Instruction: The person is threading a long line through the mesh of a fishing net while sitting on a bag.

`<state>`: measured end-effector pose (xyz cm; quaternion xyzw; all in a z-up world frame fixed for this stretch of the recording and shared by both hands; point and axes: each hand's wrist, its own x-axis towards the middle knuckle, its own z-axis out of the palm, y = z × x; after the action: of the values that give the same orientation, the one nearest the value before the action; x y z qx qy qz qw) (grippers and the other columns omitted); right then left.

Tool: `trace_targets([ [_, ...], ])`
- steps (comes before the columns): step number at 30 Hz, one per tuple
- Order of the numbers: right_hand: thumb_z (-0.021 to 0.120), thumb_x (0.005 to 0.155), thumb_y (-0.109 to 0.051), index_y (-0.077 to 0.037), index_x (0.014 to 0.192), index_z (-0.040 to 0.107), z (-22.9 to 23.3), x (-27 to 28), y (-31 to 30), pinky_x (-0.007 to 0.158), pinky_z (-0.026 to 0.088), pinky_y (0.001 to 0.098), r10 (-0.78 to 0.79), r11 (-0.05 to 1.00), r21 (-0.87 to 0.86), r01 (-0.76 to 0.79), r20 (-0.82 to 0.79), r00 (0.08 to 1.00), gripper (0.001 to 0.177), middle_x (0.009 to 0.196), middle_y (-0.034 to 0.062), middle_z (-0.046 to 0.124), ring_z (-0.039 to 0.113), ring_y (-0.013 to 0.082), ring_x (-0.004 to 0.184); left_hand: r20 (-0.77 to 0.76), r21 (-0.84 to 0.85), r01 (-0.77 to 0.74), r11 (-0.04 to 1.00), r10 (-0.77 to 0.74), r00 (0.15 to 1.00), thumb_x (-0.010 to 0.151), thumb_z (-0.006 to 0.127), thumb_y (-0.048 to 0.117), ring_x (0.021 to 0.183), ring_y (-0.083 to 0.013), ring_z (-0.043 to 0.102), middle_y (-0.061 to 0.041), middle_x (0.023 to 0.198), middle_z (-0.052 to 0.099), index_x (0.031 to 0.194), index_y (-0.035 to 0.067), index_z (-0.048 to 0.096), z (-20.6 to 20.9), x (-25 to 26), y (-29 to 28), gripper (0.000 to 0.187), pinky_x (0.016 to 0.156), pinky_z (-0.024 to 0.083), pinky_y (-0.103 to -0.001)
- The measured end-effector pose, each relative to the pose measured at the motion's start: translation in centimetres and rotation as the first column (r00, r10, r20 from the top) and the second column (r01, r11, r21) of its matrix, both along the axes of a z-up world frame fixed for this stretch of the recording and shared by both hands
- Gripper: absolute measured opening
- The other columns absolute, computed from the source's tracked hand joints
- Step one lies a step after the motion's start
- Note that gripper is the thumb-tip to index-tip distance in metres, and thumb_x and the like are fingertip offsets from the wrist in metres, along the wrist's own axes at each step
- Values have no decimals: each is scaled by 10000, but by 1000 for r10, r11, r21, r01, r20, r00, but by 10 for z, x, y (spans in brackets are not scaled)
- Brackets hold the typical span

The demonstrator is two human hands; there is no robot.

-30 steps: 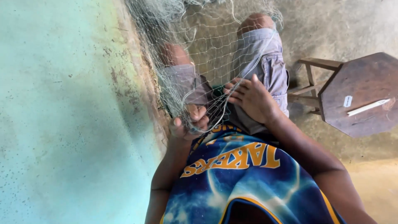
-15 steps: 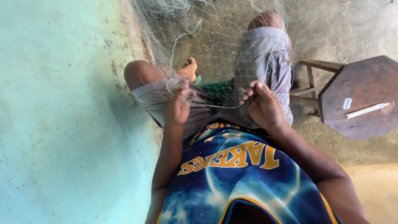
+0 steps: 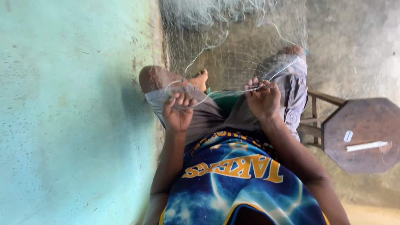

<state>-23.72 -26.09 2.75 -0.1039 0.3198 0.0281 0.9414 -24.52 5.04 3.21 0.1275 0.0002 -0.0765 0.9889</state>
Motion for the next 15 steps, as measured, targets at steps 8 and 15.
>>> trace_targets([
  [8, 797, 824, -226, -89, 647, 677, 12, 103, -56, 789, 673, 344, -283, 959, 6, 284, 128, 951, 254, 802, 126, 787, 797, 233, 802, 279, 137, -202, 970, 158, 947, 1078, 510, 308, 802, -141, 379, 37, 865, 392, 1055, 143, 562, 39, 3, 87, 175, 744, 490, -378],
  [15, 714, 1022, -123, -22, 919, 729, 9, 98, -151, 807, 666, 298, -444, 893, 219, 392, 563, 697, 146, 921, 151, 780, 779, 221, 937, 131, 288, -414, 864, 392, 910, 1074, 639, 135, 645, -114, 470, 43, 719, 511, 972, 199, 684, 86, 26, 84, 129, 556, 475, -270],
])
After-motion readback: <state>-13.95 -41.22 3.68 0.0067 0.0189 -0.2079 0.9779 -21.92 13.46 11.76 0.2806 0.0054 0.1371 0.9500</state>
